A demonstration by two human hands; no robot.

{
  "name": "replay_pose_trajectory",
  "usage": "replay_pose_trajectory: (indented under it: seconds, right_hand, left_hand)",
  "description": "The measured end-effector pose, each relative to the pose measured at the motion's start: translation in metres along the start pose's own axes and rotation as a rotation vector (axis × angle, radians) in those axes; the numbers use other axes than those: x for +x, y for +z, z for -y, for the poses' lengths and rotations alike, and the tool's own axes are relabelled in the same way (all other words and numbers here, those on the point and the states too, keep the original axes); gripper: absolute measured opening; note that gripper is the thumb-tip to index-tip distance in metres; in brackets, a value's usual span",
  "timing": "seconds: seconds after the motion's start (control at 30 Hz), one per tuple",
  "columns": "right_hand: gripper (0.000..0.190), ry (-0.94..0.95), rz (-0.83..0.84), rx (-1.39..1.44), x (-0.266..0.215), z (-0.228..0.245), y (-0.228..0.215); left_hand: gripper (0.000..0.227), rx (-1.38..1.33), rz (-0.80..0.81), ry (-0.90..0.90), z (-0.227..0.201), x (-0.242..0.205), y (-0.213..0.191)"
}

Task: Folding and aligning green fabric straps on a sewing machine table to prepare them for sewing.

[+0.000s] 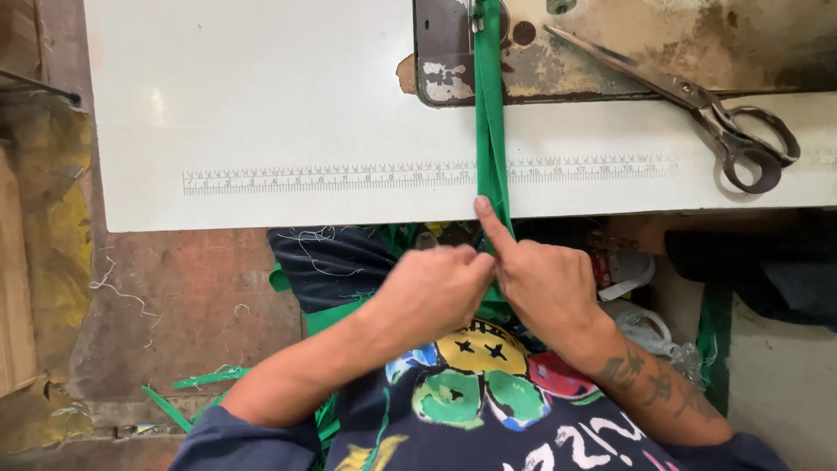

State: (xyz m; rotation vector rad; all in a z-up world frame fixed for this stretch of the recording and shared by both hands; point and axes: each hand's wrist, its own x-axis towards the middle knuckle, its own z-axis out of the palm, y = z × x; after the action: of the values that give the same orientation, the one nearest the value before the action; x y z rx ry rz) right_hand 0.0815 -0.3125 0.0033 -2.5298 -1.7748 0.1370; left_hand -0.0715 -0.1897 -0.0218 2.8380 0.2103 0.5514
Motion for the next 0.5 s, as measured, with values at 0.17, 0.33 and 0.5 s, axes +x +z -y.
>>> replay_pose_trajectory:
  seconds: [0.17, 0.33, 0.5]
  right_hand:
    - [0.066, -0.129, -0.038, -0.130, 0.003, 0.006, -0.025]
    - [0.045, -0.363, -0.010, -0.008, -0.020, 0.026, -0.077]
    - [0.039, -0.127, -0.226, 0.019, 0.034, -0.038, -0.046]
  left_hand:
    - [0.034, -0.121, -0.014, 0.099, 0.066, 0.059, -0.052]
    - [0.056, 0.075, 0.205, 0.329, 0.104, 0.060, -0.026]
    - [0.059, 0.052, 0.214, 0.360, 0.110, 0.062, -0.028]
